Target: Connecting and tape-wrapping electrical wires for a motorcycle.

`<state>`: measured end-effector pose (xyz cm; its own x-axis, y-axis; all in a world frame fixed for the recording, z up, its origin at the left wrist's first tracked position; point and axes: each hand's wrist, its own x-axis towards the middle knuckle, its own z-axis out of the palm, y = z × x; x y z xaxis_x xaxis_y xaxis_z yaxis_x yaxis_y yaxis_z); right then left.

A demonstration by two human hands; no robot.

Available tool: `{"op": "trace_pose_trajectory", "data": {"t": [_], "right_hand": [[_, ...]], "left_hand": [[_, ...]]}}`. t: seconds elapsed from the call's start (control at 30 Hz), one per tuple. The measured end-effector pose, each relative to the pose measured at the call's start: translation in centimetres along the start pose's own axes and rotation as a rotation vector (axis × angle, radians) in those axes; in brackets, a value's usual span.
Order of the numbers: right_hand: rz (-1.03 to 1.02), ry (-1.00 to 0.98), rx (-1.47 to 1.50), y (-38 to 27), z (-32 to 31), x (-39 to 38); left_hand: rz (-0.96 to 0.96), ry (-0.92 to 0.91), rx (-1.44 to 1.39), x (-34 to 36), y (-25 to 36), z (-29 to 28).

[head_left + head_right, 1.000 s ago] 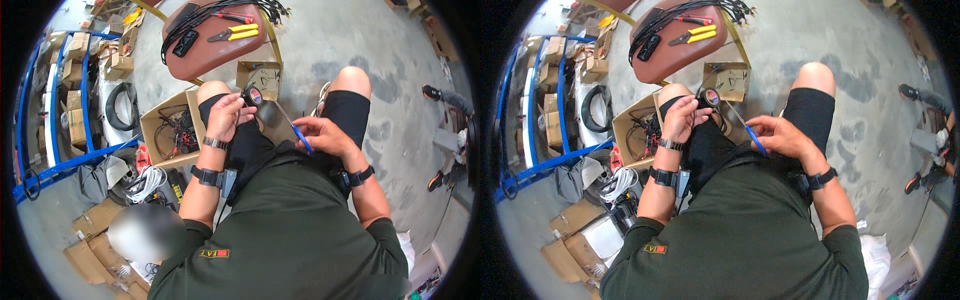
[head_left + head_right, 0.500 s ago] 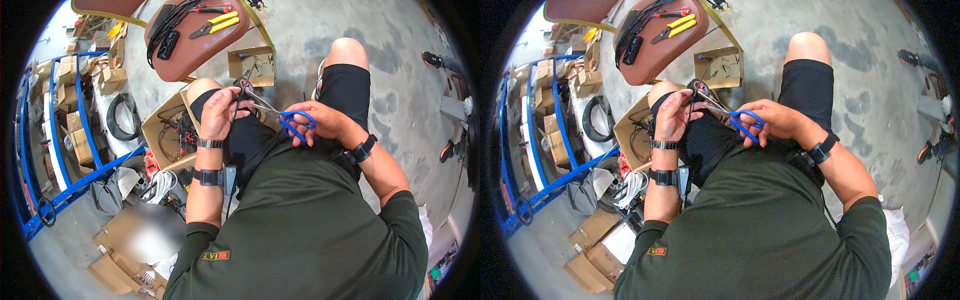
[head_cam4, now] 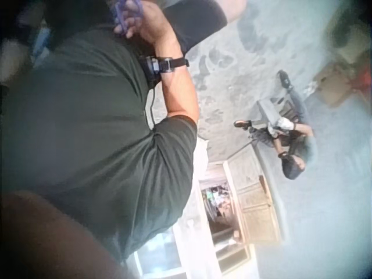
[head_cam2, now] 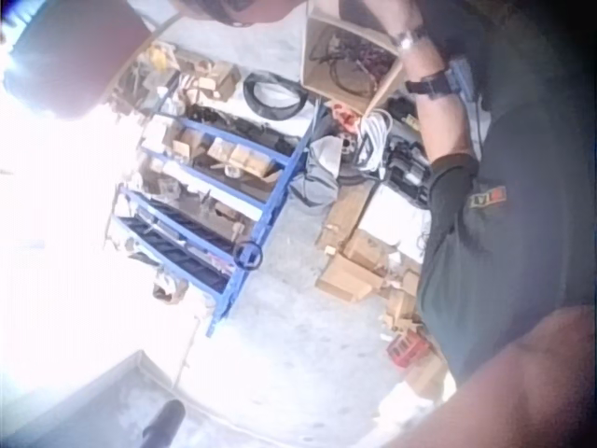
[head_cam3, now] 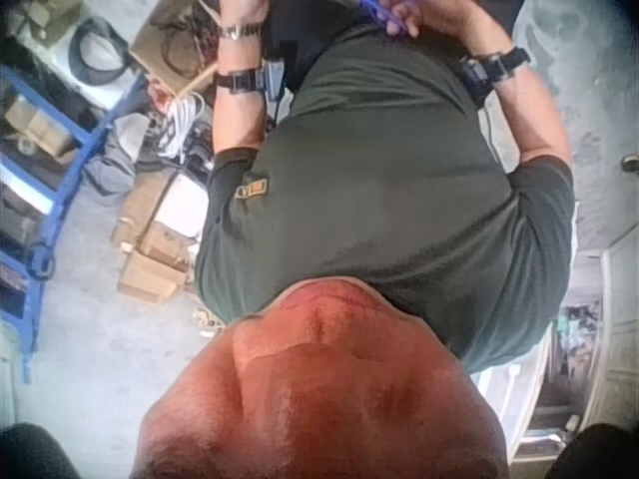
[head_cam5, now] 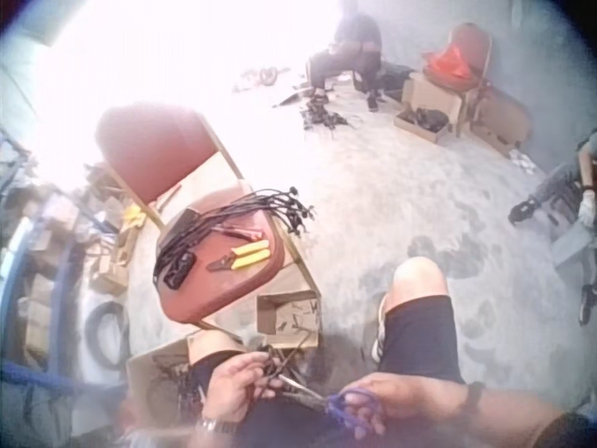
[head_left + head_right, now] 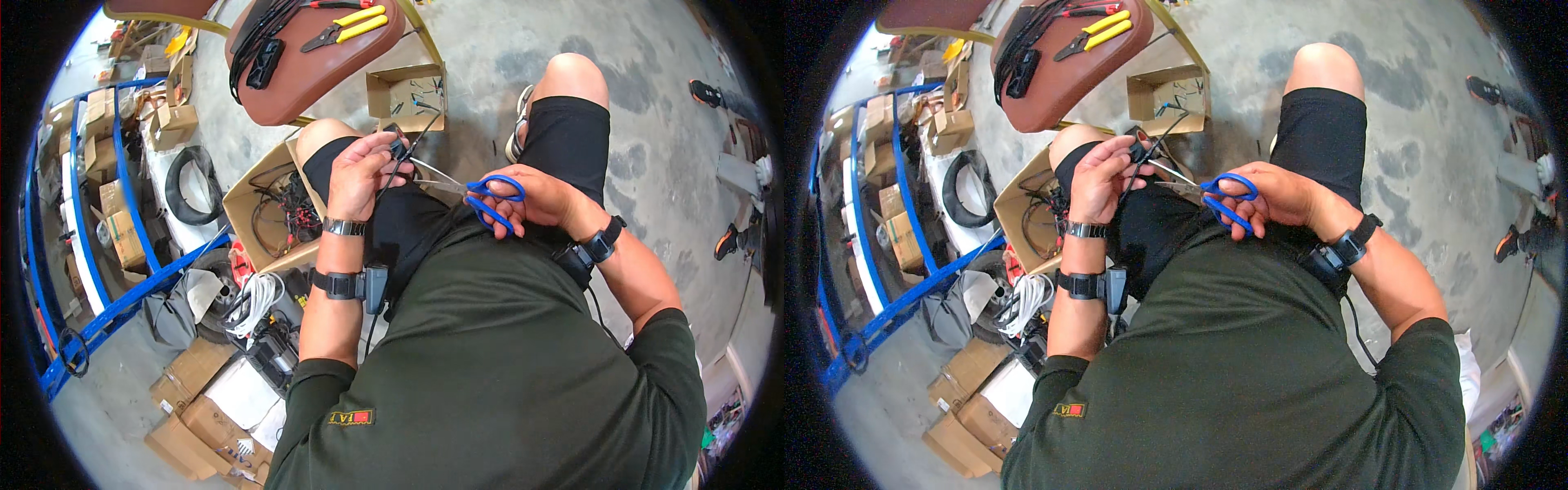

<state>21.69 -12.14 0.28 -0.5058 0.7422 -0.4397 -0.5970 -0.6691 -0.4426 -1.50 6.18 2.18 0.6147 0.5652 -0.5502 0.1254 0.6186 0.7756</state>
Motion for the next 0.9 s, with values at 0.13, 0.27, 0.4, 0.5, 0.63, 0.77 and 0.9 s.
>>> {"op": "trace_pose_trajectory", "data": {"t": [0.13,0.27,0.4,0.5,0.63,0.77,0.9], "right_hand": [[-0.008,0.067,-0.344,-1.5,0.8,-0.7],[-0.139,0.097,-0.621,-4.9,2.1,-1.6],[-0.269,0.204,-1.174,-8.7,3.3,-1.6],[-0.299,0.191,-1.343,-10.9,3.9,-1.2],[-0.084,0.126,-1.47,-14.1,4.8,-1.2],[-0.047,0.088,-1.398,-15.4,5.2,-1.2],[-0.053,-0.04,-1.45,-16.3,5.7,-1.0]], "left_hand": [[0.02,0.115,0.136,-1.1,0.3,0.6],[0.139,0.113,0.176,-1.4,0.1,0.8],[0.286,0.156,0.259,-1.7,0.2,1.0],[0.327,0.153,0.269,-2.2,0.3,1.2],[0.301,0.119,0.276,-3.4,0.7,1.7],[0.295,0.098,0.284,-4.5,1.0,1.9],[0.258,0.025,0.328,-4.9,0.6,1.6]]}}
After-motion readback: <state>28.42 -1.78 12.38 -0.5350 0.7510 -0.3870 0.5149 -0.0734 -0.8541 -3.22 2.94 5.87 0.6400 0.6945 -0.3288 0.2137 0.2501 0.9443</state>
